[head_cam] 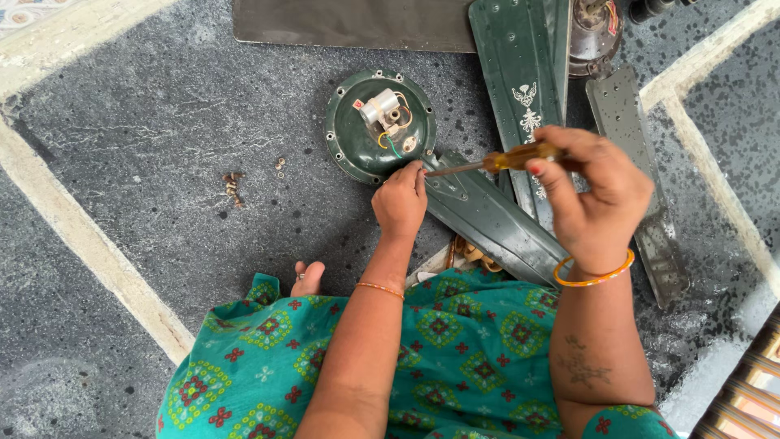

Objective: The person wipes a ceiling fan blade with a cloth, then attaches it to the fan motor housing using a screwdriver and screws. The person repeats the process for a second blade, securing it to the housing.

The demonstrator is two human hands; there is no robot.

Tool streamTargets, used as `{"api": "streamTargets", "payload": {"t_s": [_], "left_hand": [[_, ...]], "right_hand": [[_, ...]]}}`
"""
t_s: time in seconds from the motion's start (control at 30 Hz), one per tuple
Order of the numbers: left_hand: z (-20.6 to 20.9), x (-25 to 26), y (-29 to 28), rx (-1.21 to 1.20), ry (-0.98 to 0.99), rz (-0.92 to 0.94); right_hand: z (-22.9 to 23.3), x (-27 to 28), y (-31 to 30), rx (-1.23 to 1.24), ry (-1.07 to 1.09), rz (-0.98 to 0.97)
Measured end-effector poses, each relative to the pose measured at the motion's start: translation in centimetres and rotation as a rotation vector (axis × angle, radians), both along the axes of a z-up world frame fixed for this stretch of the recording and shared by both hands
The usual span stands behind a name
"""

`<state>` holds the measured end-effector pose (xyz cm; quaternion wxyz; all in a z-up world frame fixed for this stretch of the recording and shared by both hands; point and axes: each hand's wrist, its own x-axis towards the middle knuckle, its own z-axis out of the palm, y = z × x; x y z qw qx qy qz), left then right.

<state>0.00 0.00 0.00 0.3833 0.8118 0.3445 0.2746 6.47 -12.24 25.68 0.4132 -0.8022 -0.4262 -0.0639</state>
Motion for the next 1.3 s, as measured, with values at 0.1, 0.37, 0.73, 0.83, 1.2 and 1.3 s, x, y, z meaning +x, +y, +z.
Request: {"api": "streamTargets", "payload": {"t_s": [0.1,0.37,0.73,0.83,1.2,1.3], "left_hand": [[-0.2,0.1,0.1,-0.004,0.0,0.018],[-0.6,0.4,0.1,-0.033,0.05,0.043],[-0.2,0.0,0.3,0.02,-0.034,0.025],[0.0,-0.2,0.5,0.002,-0.055,0.007],[-0.1,0.0,0.4,0.048,0.012,0.033],[-0.6,0.1,0.5,0.112,0.011,0.04]], "right_hand": [[-0.4,0.2,-0.8,0.071,0.034,-0.054],[-1.3,1.0,-0.9,0.157,0.105,-0.056],[-2.2,1.2,-0.6,0.23,0.209,-0.018],[-2.2,1.2,-0.6,0.234,0.218,-0.003],[-2.1,1.3,-0.7,0.239,0.218,-0.005],[-2.0,1.2,-0.9,0.246,0.223,-0.01]]}}
